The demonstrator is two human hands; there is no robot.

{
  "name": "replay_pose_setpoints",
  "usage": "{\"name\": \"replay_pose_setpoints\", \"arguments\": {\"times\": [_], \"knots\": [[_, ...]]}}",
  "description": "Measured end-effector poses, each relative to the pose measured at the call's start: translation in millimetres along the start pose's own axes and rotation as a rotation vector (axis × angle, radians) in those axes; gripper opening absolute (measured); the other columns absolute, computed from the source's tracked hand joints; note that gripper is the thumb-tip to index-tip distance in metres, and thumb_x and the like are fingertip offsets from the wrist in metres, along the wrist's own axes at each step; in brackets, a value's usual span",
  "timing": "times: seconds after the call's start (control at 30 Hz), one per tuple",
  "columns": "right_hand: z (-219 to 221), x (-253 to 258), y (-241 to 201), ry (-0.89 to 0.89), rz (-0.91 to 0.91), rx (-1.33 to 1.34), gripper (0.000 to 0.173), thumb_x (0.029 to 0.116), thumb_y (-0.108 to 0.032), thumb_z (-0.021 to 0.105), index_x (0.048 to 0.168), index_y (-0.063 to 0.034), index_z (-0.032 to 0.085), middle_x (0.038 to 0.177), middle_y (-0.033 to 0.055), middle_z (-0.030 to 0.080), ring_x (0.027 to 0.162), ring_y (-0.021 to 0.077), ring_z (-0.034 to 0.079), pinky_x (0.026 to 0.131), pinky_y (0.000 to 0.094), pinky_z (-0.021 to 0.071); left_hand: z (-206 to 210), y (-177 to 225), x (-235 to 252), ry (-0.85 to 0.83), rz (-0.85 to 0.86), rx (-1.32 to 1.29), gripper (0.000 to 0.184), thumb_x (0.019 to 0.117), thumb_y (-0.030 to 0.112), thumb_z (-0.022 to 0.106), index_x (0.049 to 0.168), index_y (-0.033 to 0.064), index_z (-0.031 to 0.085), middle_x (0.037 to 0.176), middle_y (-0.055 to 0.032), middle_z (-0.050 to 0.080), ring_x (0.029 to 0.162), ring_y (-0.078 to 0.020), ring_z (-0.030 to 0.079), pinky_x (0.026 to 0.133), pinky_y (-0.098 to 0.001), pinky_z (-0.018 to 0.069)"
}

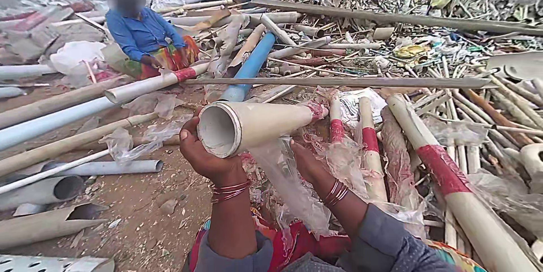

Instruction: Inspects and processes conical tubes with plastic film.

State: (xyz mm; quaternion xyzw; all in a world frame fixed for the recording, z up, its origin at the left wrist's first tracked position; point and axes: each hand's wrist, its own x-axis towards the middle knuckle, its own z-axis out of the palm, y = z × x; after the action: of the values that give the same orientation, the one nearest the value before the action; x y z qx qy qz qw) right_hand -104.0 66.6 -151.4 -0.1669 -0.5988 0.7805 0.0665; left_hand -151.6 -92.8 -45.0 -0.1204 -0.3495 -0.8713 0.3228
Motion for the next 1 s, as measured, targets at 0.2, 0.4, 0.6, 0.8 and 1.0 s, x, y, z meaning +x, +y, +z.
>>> {"name": "replay_pose_setpoints", "arguments": {"times": [0.2,0.4,0.6,0.8,1.0], "knots": [[27.3,-10.4,-20.0,-0.114,0.145,0.258,0.036,0.1126,-0.035,0.038,0.087,-0.0125,0.051,0.058,-0.0059,0.044,0.047,0.0035,0.046,0.049,0.0184,0.0455,2.0,0.2,0.2,0.034,-0.003,0.028,0.043,0.107,0.018,0.012,0.098,0.0092,0.053,0.107,-0.0021,0.07,0.111,-0.0126,0.066,0.098,-0.0337,0.0529],[15.2,-35.0,-34.1,-0.188,0.183,0.174,0.028,0.1122,-0.025,0.041,0.095,-0.0091,0.057,0.051,-0.0102,0.034,0.038,-0.0014,0.031,0.039,0.014,0.0294,-10.1,-2.7,11.5,0.077,-0.015,0.042,0.038,0.1077,0.015,0.016,0.104,0.0061,0.053,0.107,-0.004,0.069,0.109,-0.0134,0.067,0.097,-0.0337,0.0537],[7.0,-71.0,-77.9,0.054,0.106,0.184,0.028,0.1118,-0.021,0.042,0.095,-0.0077,0.059,0.061,-0.0032,0.053,0.044,0.0016,0.045,0.041,0.0153,0.0385,-11.3,-0.3,7.3,0.008,-0.045,0.026,0.038,0.106,0.015,0.016,0.099,0.0095,0.053,0.106,-0.0014,0.071,0.109,-0.0114,0.068,0.096,-0.0316,0.0544],[-18.8,-99.1,-125.4,0.032,-0.129,0.414,0.046,0.1131,-0.019,0.029,0.086,-0.0046,0.064,0.053,-0.0023,0.052,0.041,0.0005,0.047,0.04,0.013,0.0406,-9.4,-6.4,-18.7,-0.285,0.065,-0.019,0.041,0.1042,0.015,0.022,0.095,0.0152,0.061,0.113,0.0,0.073,0.118,-0.013,0.065,0.1,-0.0321,0.053],[-79.3,-81.0,-125.5,0.131,-0.245,-0.184,0.042,0.1129,-0.029,0.028,0.095,-0.0103,0.061,0.068,-0.0044,0.064,0.061,0.0009,0.063,0.061,0.0172,0.0547,-1.8,-5.2,-33.0,-0.352,0.103,-0.027,0.039,0.1051,0.02,0.029,0.092,0.0209,0.065,0.114,0.0037,0.073,0.117,-0.0112,0.065,0.101,-0.0309,0.0525]]}}
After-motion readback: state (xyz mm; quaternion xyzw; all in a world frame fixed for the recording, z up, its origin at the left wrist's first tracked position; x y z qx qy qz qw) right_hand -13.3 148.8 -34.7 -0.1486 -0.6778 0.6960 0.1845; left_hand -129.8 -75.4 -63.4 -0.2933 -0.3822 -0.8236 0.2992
